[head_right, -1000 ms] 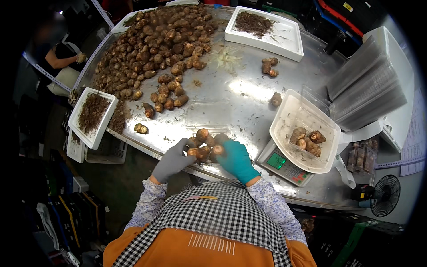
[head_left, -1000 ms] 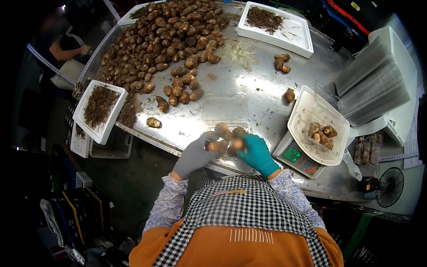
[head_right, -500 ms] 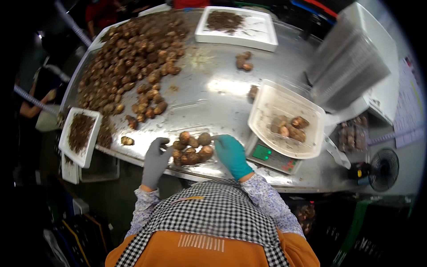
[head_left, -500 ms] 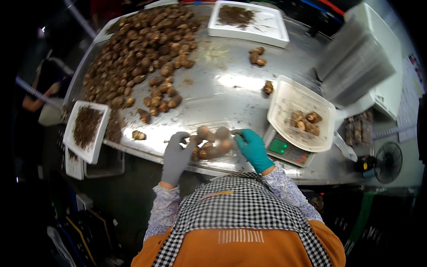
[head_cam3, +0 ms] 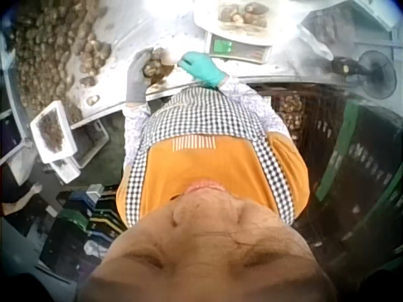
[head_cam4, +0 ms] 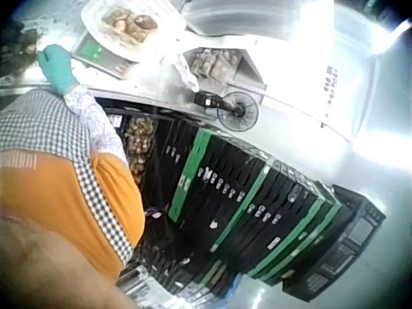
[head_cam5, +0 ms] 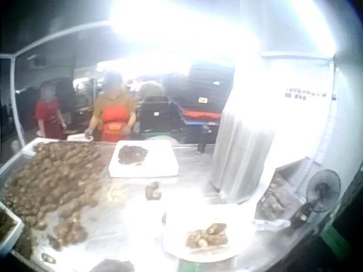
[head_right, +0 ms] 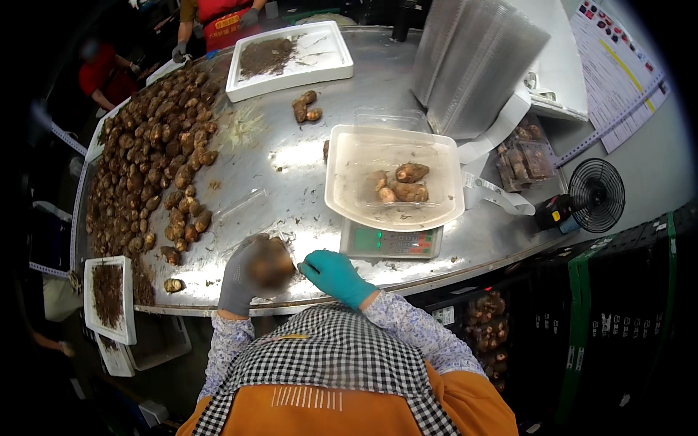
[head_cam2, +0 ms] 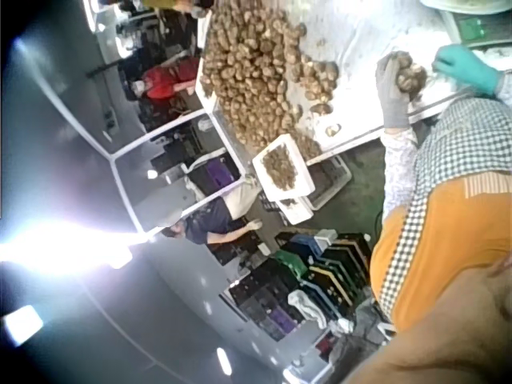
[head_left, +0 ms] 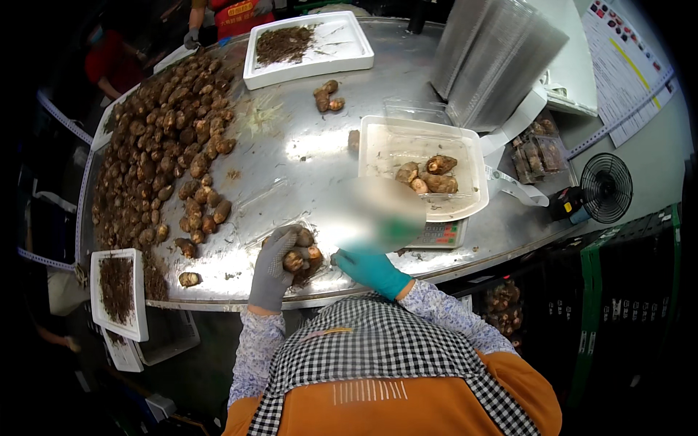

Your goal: The person sorts brown potatoes from a large pile on a stainless steel table into clear plastic containers. They weigh the containers on a digital scale, add more potatoes as needed, and then move the filled containers to a stack.

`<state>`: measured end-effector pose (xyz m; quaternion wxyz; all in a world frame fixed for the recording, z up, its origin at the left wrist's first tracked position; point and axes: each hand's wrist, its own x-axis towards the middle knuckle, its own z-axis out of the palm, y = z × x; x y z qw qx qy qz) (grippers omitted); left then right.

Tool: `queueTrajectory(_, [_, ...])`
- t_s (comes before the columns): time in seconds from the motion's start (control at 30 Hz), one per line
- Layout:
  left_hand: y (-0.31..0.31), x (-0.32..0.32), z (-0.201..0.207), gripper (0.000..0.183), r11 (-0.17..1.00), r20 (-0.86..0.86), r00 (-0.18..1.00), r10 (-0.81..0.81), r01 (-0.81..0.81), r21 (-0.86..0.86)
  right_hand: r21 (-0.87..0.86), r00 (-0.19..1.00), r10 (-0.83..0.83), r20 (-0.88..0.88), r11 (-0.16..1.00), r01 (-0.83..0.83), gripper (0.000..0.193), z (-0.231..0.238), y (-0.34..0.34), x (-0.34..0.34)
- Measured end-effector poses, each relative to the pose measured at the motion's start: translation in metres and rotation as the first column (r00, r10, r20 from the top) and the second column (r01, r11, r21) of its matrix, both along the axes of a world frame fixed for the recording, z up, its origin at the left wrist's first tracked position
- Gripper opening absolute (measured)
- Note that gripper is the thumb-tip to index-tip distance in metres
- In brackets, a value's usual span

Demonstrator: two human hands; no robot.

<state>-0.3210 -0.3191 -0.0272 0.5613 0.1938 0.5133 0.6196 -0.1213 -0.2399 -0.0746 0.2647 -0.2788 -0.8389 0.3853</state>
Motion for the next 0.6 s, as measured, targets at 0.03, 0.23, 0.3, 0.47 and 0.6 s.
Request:
queueTrajectory(0.03, [0.009,0.005,0.0,0.026,1.0,0.022,1.0,-0.011,0.011,0.001,0.016,1.0,0.017,0.004,1.0,-0.017,0.021,0.001,0.0,0.004])
queueTrajectory(0.23, [0.067,0.037,0.028,0.048,0.878,-0.308,0.886,-0.348,0.423,0.223,-0.13,0.996,-0.074,-0.052,0.989,0.067,0.02,0.016,0.005,0.024])
queueTrajectory(0.3, [0.089,0.052,0.052,0.052,0.888,0.392,0.815,-0.427,0.295,0.353,-0.251,0.988,-0.132,-0.081,0.962,0.108,0.019,0.023,0.009,0.031])
queueTrajectory(0.47, [0.13,0.075,0.071,0.046,0.877,0.372,0.805,-0.462,0.354,0.324,-0.14,0.97,-0.236,-0.052,0.964,0.227,0.015,0.041,0.02,0.047])
queueTrajectory(0.6, [0.163,0.078,0.047,0.044,0.838,-0.154,0.891,-0.427,0.454,0.302,-0.111,0.962,-0.209,-0.175,0.975,0.192,0.011,0.067,0.023,0.043])
